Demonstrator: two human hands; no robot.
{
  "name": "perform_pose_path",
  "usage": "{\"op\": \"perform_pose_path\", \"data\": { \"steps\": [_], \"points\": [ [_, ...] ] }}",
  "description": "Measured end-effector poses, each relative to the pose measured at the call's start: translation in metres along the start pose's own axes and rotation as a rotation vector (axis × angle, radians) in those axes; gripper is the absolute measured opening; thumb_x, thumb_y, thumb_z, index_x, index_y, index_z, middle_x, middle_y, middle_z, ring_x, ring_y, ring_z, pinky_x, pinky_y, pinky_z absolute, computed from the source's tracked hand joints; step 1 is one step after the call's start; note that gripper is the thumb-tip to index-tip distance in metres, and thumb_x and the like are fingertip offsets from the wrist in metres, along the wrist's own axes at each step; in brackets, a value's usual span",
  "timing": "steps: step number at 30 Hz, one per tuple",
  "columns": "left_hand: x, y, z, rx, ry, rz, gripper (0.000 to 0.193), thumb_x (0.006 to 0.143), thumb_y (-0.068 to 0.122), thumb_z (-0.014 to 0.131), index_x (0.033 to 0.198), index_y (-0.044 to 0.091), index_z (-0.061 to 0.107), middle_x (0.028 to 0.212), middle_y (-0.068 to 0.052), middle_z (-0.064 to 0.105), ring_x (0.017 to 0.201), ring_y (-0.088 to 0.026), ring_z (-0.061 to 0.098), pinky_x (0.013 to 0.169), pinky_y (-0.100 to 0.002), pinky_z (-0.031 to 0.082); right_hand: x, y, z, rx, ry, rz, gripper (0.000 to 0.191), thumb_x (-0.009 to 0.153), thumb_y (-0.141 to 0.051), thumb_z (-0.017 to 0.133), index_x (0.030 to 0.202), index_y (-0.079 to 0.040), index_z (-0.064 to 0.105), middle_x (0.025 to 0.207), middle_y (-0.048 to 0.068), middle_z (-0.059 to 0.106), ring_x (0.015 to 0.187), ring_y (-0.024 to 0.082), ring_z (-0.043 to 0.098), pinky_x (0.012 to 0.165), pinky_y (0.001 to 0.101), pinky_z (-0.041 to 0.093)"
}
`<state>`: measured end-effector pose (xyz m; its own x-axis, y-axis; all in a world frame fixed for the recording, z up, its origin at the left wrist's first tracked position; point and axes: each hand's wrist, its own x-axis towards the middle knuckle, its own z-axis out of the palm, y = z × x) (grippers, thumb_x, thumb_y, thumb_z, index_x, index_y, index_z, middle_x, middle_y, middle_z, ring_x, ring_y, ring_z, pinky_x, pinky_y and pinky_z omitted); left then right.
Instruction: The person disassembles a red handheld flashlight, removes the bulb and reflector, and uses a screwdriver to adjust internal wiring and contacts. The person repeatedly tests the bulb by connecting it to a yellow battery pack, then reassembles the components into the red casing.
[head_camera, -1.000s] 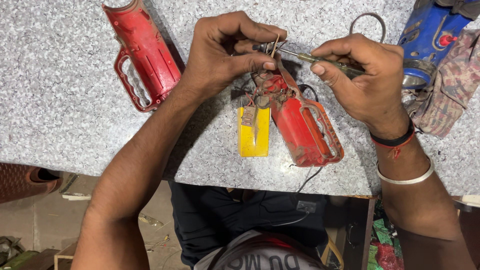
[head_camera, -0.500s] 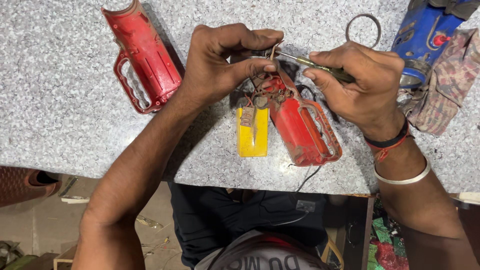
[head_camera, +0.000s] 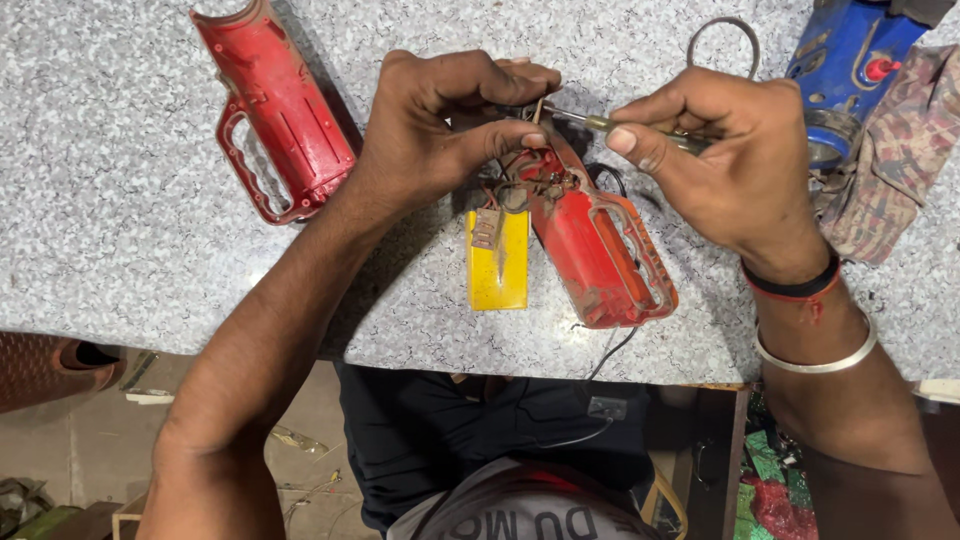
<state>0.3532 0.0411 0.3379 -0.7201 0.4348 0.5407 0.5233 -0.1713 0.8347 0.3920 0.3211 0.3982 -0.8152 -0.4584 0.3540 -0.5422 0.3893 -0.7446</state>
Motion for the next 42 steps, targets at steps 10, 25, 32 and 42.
{"op": "perform_pose_path", "data": {
  "steps": [10, 25, 32, 42],
  "points": [
    [0.001, 0.0, -0.004, 0.049, -0.021, -0.051, 0.023, 0.095, 0.003, 0.085, 0.113, -0.002, 0.07, 0.122, -0.017, 0.075, 0.12, -0.023, 0.075, 0.099, -0.033, 0.062, 0.005, 0.01, 0.002, 0.606, -0.081, 0.55, 0.013, 0.102, -0.012, 0.072, 0.106, 0.001, 0.072, 0.077, 0.004, 0.068, 0.058, 0.004, 0.054, 0.048, 0.0181, 0.038],
    [0.009, 0.023, -0.006, -0.155, -0.119, -0.249, 0.072, 0.098, -0.014, 0.075, 0.157, 0.008, 0.04, 0.146, -0.013, 0.063, 0.122, -0.012, 0.063, 0.109, -0.026, 0.057, 0.013, 0.011, -0.001, -0.668, -0.099, 0.122, 0.034, 0.092, -0.027, 0.088, 0.113, -0.004, 0.074, 0.097, 0.013, 0.072, 0.09, 0.026, 0.068, 0.079, 0.0426, 0.054],
    [0.009, 0.021, 0.017, -0.085, -0.223, -0.112, 0.074, 0.104, -0.003, 0.081, 0.149, 0.015, 0.025, 0.125, -0.012, 0.073, 0.12, -0.02, 0.076, 0.101, -0.033, 0.064, 0.026, -0.009, -0.006, -0.084, -0.193, -0.043, 0.052, 0.091, -0.014, 0.079, 0.137, 0.002, 0.061, 0.117, 0.015, 0.067, 0.097, 0.021, 0.065, 0.084, 0.0325, 0.057],
    [0.003, 0.03, 0.033, 0.187, -0.099, -0.169, 0.063, 0.1, 0.009, 0.084, 0.145, 0.013, 0.04, 0.115, -0.007, 0.079, 0.107, -0.015, 0.081, 0.093, -0.028, 0.063, 0.013, 0.002, -0.001, 0.108, -0.149, 0.081, 0.02, 0.108, -0.012, 0.07, 0.121, 0.004, 0.068, 0.104, 0.009, 0.073, 0.095, 0.013, 0.075, 0.084, 0.0225, 0.062]
  ]
}}
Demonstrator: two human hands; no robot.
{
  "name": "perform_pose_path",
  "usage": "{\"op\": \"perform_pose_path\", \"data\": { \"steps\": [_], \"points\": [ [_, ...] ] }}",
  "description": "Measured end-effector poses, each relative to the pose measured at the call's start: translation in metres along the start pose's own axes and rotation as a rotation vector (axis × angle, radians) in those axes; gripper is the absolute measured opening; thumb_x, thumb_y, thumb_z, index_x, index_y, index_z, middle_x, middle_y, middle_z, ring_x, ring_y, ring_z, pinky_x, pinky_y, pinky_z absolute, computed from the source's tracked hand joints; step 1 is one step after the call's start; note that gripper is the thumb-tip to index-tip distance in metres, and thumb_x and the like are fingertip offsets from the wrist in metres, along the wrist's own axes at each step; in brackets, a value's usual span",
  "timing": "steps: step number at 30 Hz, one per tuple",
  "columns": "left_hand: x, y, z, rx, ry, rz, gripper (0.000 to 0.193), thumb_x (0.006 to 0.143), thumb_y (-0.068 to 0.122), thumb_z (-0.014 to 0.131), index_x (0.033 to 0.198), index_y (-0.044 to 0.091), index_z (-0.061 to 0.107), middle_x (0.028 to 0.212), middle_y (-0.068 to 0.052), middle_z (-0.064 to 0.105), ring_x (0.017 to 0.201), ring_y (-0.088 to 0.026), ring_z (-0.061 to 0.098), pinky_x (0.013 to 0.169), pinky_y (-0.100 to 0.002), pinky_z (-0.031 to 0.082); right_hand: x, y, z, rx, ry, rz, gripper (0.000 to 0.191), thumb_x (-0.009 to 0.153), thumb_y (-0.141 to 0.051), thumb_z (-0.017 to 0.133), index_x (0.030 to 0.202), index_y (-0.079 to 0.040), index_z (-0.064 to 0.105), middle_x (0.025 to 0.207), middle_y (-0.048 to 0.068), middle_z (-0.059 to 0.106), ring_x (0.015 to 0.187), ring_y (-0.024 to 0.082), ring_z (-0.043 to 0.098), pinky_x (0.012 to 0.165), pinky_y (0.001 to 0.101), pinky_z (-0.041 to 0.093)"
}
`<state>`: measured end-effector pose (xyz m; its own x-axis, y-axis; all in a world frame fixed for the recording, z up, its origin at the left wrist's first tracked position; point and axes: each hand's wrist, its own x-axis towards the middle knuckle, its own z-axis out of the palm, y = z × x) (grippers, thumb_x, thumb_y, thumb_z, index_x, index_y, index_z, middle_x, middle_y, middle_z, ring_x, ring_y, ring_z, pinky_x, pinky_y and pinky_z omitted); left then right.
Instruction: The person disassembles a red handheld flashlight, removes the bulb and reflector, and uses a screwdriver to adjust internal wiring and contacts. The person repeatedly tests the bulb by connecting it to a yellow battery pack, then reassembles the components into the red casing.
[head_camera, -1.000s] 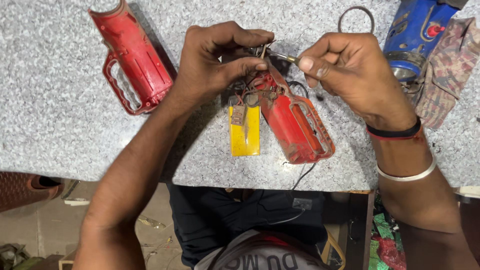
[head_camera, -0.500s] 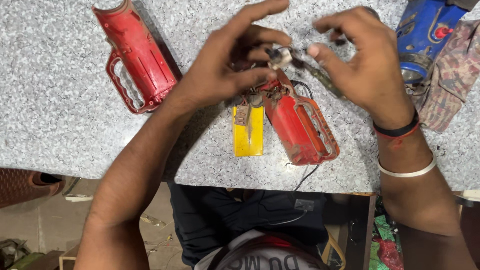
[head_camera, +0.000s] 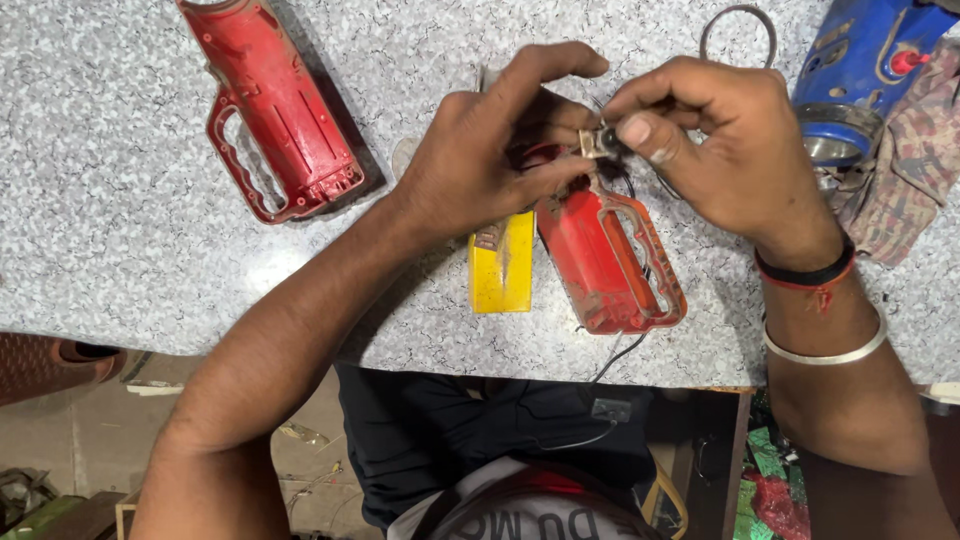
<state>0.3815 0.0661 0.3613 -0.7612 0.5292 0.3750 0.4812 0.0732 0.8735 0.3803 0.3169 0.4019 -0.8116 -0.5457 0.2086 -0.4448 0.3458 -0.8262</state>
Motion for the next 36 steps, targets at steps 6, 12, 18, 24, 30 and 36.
{"op": "perform_pose_path", "data": {
  "steps": [6, 12, 18, 24, 30, 36],
  "points": [
    [-0.006, 0.001, 0.006, 0.16, 0.101, 0.136, 0.055, 0.104, 0.013, 0.083, 0.142, 0.012, 0.044, 0.116, -0.007, 0.076, 0.11, -0.017, 0.079, 0.093, -0.027, 0.063, -0.009, 0.012, 0.004, 0.182, -0.002, 0.234, 0.02, 0.11, -0.016, 0.068, 0.11, 0.004, 0.072, 0.093, 0.007, 0.074, 0.083, 0.008, 0.07, 0.077, 0.021, 0.058],
    [-0.002, -0.011, 0.006, 0.23, 0.118, 0.126, 0.049, 0.103, 0.023, 0.086, 0.137, 0.011, 0.053, 0.114, -0.006, 0.077, 0.103, -0.016, 0.081, 0.088, -0.027, 0.063, -0.005, 0.011, 0.005, 0.139, 0.013, 0.249, 0.019, 0.108, -0.014, 0.07, 0.113, 0.004, 0.072, 0.088, 0.009, 0.074, 0.077, 0.01, 0.069, 0.067, 0.0217, 0.057],
    [-0.003, -0.016, 0.002, 0.189, 0.085, 0.105, 0.038, 0.101, 0.02, 0.084, 0.127, 0.005, 0.062, 0.11, -0.008, 0.078, 0.101, -0.017, 0.081, 0.087, -0.028, 0.063, -0.006, 0.003, 0.006, -0.062, 0.005, 0.101, 0.02, 0.109, -0.014, 0.069, 0.118, 0.004, 0.07, 0.095, 0.011, 0.077, 0.084, 0.013, 0.075, 0.07, 0.0235, 0.06],
    [-0.002, -0.014, -0.003, 0.14, 0.073, 0.129, 0.037, 0.103, 0.017, 0.082, 0.13, 0.003, 0.062, 0.115, -0.008, 0.077, 0.109, -0.019, 0.08, 0.094, -0.03, 0.063, -0.005, 0.003, 0.005, -0.203, -0.016, 0.017, 0.018, 0.113, -0.012, 0.065, 0.12, 0.004, 0.07, 0.095, 0.011, 0.077, 0.09, 0.015, 0.078, 0.073, 0.0248, 0.061],
    [0.003, -0.017, -0.004, 0.053, 0.092, 0.161, 0.035, 0.103, 0.013, 0.082, 0.13, 0.002, 0.063, 0.119, -0.011, 0.076, 0.112, -0.019, 0.079, 0.097, -0.03, 0.063, -0.001, 0.006, 0.006, -0.004, -0.005, 0.112, 0.022, 0.113, -0.011, 0.062, 0.129, 0.003, 0.068, 0.099, 0.011, 0.076, 0.087, 0.013, 0.074, 0.076, 0.0249, 0.06],
    [0.005, -0.018, -0.004, 0.081, 0.099, 0.114, 0.023, 0.097, 0.009, 0.084, 0.114, 0.001, 0.071, 0.107, -0.009, 0.077, 0.09, -0.015, 0.08, 0.074, -0.025, 0.066, 0.004, 0.021, -0.003, 0.291, -0.111, 0.207, 0.033, 0.104, -0.014, 0.061, 0.133, 0.003, 0.062, 0.104, 0.011, 0.074, 0.09, 0.013, 0.072, 0.072, 0.022, 0.06]
  ]
}}
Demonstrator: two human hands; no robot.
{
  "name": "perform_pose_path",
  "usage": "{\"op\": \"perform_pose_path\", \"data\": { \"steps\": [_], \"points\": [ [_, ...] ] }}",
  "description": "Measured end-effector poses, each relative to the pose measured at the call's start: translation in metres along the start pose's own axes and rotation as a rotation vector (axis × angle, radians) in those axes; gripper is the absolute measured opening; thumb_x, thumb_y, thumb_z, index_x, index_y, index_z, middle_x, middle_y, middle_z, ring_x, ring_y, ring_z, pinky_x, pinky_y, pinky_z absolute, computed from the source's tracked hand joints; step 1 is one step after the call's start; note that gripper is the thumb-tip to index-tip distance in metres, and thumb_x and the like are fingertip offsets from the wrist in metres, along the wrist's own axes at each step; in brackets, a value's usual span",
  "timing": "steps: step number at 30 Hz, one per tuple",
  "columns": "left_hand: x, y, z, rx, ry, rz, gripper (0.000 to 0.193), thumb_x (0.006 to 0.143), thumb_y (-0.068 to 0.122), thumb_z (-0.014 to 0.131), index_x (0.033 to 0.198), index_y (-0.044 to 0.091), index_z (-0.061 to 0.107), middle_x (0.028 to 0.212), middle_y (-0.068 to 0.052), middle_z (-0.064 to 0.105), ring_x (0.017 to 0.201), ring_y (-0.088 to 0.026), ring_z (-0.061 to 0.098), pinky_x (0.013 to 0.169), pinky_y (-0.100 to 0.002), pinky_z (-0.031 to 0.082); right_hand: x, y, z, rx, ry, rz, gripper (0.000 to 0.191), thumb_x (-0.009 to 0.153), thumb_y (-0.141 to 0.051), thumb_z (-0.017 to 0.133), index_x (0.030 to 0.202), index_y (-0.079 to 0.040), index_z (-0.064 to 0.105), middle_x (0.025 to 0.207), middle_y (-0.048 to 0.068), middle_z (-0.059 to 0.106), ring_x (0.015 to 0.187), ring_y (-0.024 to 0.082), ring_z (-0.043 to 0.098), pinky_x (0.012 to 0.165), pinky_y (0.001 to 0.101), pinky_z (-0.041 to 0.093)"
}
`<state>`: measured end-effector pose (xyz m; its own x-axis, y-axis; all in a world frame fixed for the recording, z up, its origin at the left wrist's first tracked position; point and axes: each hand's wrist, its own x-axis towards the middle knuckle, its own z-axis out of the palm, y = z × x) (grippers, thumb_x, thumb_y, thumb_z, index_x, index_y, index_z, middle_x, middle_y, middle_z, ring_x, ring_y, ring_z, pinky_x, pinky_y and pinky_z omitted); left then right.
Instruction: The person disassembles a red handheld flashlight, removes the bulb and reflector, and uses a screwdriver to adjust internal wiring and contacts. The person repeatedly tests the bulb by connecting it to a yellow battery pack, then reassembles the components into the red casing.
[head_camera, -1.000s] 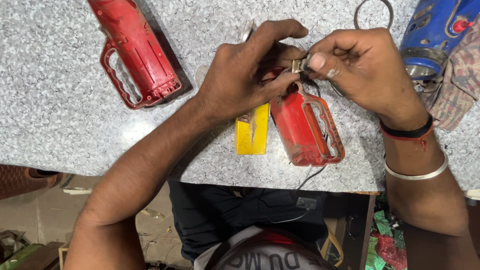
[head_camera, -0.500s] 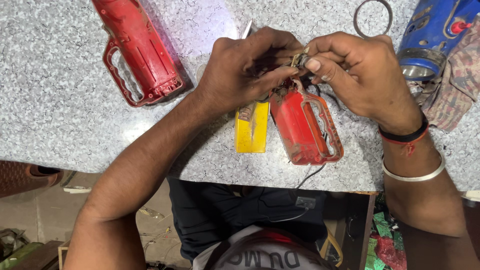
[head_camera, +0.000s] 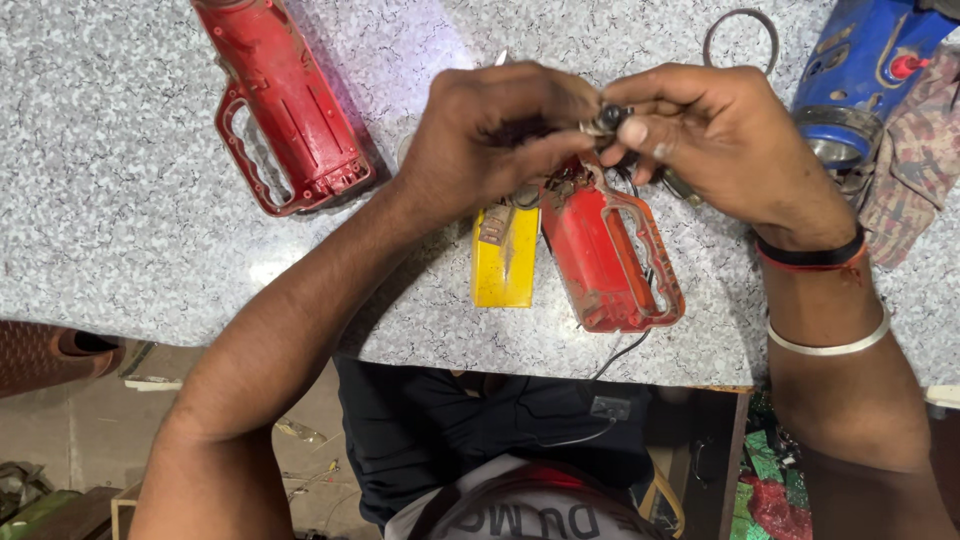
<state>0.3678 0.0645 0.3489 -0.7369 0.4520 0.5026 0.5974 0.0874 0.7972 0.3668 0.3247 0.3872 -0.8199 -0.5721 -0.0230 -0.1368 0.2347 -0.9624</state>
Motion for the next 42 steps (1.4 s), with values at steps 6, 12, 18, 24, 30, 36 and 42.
{"op": "perform_pose_path", "data": {
  "steps": [6, 12, 18, 24, 30, 36, 42],
  "points": [
    [0.0, 0.0, 0.003, 0.036, -0.016, 0.096, 0.014, 0.099, 0.007, 0.083, 0.101, 0.0, 0.071, 0.112, -0.011, 0.076, 0.096, -0.017, 0.08, 0.079, -0.025, 0.066, -0.001, 0.018, -0.007, 0.255, -0.06, 0.064, 0.03, 0.106, -0.013, 0.064, 0.131, 0.005, 0.065, 0.108, 0.016, 0.075, 0.096, 0.018, 0.077, 0.074, 0.023, 0.063],
    [-0.003, -0.001, 0.008, 0.033, -0.027, 0.083, 0.012, 0.097, 0.005, 0.082, 0.098, 0.0, 0.071, 0.111, -0.011, 0.076, 0.092, -0.016, 0.08, 0.076, -0.025, 0.065, -0.001, 0.024, -0.006, 0.455, -0.049, 0.154, 0.024, 0.104, -0.009, 0.069, 0.123, 0.005, 0.067, 0.104, 0.015, 0.074, 0.094, 0.019, 0.077, 0.072, 0.0227, 0.062],
    [0.001, 0.0, 0.012, 0.02, -0.018, 0.068, 0.01, 0.098, 0.0, 0.079, 0.095, 0.0, 0.069, 0.111, -0.009, 0.077, 0.091, -0.015, 0.08, 0.075, -0.024, 0.062, 0.0, 0.007, 0.013, 0.346, 0.035, 0.191, 0.022, 0.097, -0.005, 0.075, 0.114, 0.002, 0.064, 0.1, 0.012, 0.075, 0.085, 0.015, 0.074, 0.062, 0.0216, 0.059],
    [0.002, 0.001, -0.007, 0.002, -0.005, 0.072, 0.018, 0.096, -0.003, 0.079, 0.111, 0.002, 0.07, 0.114, -0.01, 0.075, 0.101, -0.018, 0.079, 0.089, -0.027, 0.067, 0.001, -0.006, 0.023, 0.108, 0.098, 0.092, 0.03, 0.095, -0.005, 0.078, 0.118, 0.001, 0.06, 0.097, 0.007, 0.073, 0.081, 0.011, 0.074, 0.059, 0.0192, 0.054],
    [-0.005, 0.001, -0.032, -0.116, -0.058, -0.085, 0.04, 0.095, -0.005, 0.072, 0.134, 0.001, 0.061, 0.106, -0.007, 0.07, 0.101, -0.012, 0.073, 0.096, -0.023, 0.061, -0.007, -0.024, -0.002, -0.469, 0.0, -0.023, 0.03, 0.093, -0.011, 0.077, 0.121, -0.003, 0.068, 0.107, 0.008, 0.073, 0.085, 0.016, 0.071, 0.065, 0.0269, 0.057],
    [-0.006, -0.014, -0.051, 0.043, -0.04, 0.037, 0.045, 0.094, -0.008, 0.069, 0.137, -0.001, 0.059, 0.122, -0.012, 0.07, 0.116, -0.017, 0.069, 0.108, -0.03, 0.056, 0.003, -0.013, 0.016, -0.694, -0.115, -0.075, 0.034, 0.08, -0.014, 0.084, 0.109, -0.003, 0.07, 0.095, 0.014, 0.069, 0.083, 0.03, 0.066, 0.073, 0.0425, 0.054],
    [-0.008, -0.016, -0.063, -0.184, -0.24, -0.367, 0.042, 0.102, 0.004, 0.074, 0.142, 0.002, 0.06, 0.125, -0.009, 0.071, 0.114, -0.017, 0.07, 0.102, -0.031, 0.06, 0.004, -0.005, 0.017, -0.654, -0.127, -0.163, 0.022, 0.082, -0.007, 0.08, 0.099, 0.0, 0.068, 0.09, 0.014, 0.068, 0.081, 0.031, 0.067, 0.071, 0.0415, 0.053]
  ]
}}
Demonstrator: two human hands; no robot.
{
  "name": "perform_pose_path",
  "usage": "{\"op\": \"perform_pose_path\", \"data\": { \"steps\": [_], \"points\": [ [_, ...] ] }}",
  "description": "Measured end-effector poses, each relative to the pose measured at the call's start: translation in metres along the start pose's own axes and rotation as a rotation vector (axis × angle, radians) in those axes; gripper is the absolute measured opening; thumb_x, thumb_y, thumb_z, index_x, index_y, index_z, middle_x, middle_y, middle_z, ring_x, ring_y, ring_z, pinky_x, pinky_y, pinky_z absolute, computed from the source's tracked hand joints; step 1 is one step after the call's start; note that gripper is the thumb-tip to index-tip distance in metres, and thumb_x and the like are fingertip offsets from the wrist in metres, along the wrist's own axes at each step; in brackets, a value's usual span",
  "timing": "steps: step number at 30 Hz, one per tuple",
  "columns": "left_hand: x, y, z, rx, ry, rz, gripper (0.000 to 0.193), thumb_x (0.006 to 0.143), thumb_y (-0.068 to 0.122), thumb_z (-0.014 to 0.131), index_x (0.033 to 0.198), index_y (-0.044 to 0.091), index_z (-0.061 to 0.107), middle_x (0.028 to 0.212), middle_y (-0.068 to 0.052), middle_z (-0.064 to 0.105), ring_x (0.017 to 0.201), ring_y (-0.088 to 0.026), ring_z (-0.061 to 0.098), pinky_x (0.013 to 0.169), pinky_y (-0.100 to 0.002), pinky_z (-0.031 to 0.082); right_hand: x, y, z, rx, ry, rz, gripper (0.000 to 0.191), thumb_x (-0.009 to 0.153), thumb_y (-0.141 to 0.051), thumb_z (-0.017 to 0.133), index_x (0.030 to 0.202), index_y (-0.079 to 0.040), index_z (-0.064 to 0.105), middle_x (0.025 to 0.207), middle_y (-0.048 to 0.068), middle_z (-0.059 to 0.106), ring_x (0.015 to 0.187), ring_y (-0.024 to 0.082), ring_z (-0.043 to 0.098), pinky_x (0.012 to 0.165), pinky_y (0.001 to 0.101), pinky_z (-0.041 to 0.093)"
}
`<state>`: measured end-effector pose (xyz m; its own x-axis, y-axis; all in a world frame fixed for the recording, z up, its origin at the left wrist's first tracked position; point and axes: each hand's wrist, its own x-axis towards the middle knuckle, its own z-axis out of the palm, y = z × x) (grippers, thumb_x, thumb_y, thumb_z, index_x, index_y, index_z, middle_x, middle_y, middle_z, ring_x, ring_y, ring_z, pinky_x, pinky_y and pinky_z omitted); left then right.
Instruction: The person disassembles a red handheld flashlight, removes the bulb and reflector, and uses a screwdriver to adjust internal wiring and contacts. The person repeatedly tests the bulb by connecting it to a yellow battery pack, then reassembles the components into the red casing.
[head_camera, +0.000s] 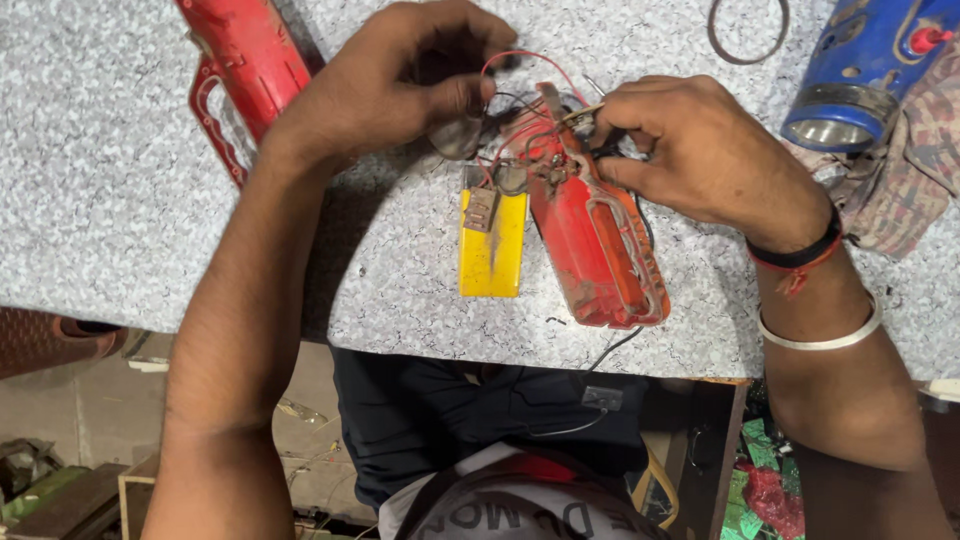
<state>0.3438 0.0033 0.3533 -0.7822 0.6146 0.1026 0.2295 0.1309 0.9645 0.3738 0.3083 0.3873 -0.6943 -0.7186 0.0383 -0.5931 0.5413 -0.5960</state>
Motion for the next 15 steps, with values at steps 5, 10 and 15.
{"op": "perform_pose_path", "data": {
  "steps": [5, 10, 15],
  "points": [
    [-0.006, 0.022, -0.015, 0.183, -0.227, -0.029, 0.08, 0.079, 0.014, 0.088, 0.146, 0.003, 0.045, 0.123, -0.006, 0.065, 0.116, -0.015, 0.064, 0.098, -0.032, 0.057, -0.001, 0.003, 0.002, -0.032, -0.008, 0.089, 0.022, 0.08, -0.008, 0.08, 0.097, 0.0, 0.069, 0.084, 0.014, 0.066, 0.071, 0.028, 0.065, 0.063, 0.0398, 0.052],
    [-0.008, 0.027, -0.014, 0.181, -0.234, -0.043, 0.072, 0.084, -0.003, 0.076, 0.15, 0.005, 0.048, 0.108, -0.006, 0.069, 0.104, -0.016, 0.072, 0.094, -0.03, 0.062, -0.006, 0.011, -0.011, 0.229, -0.06, 0.182, 0.038, 0.087, -0.009, 0.079, 0.121, -0.001, 0.065, 0.096, 0.009, 0.07, 0.074, 0.016, 0.064, 0.06, 0.0302, 0.05],
    [-0.005, 0.01, -0.01, -0.008, -0.082, -0.03, 0.045, 0.102, -0.008, 0.065, 0.144, 0.005, 0.057, 0.101, -0.005, 0.068, 0.09, -0.011, 0.07, 0.081, -0.027, 0.059, -0.005, 0.012, -0.018, 0.566, 0.003, 0.156, 0.05, 0.092, -0.008, 0.075, 0.137, 0.001, 0.056, 0.118, 0.007, 0.07, 0.099, 0.008, 0.07, 0.08, 0.0209, 0.06]
  ]
}}
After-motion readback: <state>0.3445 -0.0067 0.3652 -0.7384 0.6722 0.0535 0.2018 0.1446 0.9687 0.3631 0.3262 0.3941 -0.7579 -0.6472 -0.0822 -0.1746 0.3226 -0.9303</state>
